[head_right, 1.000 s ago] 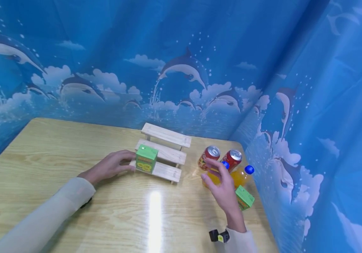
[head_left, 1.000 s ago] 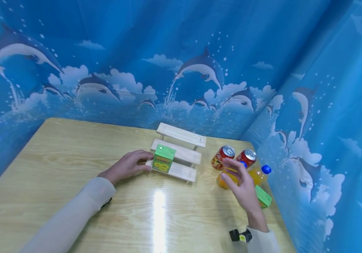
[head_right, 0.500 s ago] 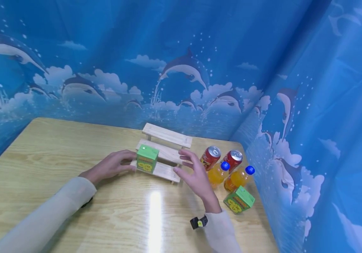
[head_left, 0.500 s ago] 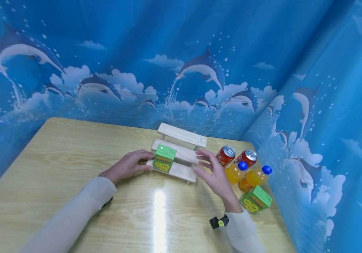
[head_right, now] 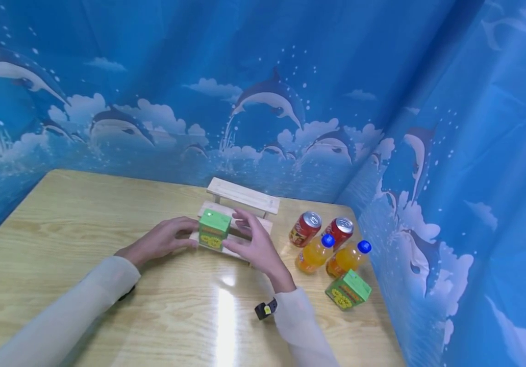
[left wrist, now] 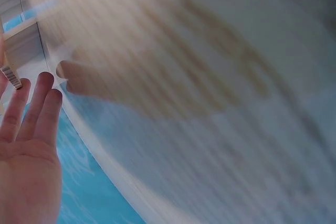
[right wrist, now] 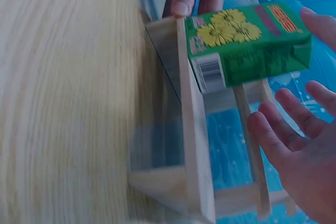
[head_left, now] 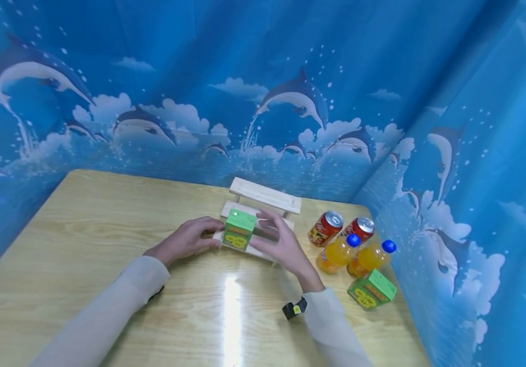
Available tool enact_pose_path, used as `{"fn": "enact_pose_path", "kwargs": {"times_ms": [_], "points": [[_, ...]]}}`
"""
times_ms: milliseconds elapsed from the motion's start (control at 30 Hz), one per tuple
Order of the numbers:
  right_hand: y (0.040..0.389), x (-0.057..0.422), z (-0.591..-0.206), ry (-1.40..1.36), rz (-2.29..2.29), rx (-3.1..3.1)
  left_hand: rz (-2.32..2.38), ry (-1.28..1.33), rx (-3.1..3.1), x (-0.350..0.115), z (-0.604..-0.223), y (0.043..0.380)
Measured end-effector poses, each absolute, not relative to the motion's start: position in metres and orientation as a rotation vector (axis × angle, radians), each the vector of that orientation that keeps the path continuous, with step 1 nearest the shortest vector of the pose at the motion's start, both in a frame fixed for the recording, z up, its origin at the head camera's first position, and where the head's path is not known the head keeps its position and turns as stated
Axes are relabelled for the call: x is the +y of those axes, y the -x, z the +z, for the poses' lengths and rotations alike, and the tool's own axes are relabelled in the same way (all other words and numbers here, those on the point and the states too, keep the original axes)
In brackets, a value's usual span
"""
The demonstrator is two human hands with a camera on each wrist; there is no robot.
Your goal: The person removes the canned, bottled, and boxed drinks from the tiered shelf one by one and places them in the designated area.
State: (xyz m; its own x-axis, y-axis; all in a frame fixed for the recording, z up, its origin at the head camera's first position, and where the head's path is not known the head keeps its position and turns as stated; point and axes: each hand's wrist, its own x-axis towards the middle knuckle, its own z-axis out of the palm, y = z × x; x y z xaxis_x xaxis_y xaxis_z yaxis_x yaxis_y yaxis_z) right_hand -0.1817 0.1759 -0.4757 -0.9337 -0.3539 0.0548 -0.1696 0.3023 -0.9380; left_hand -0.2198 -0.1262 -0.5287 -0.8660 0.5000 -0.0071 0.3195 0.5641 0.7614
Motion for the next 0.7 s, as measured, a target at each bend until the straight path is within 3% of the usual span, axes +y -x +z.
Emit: {"fn": "enact_pose_path", "kwargs": {"times_ms": [700], "points": [[0.191,0.144,-0.489,0.545,-1.736,2.365,1.190,-0.689,2.590,-0.125,-0.529,0.221]]}}
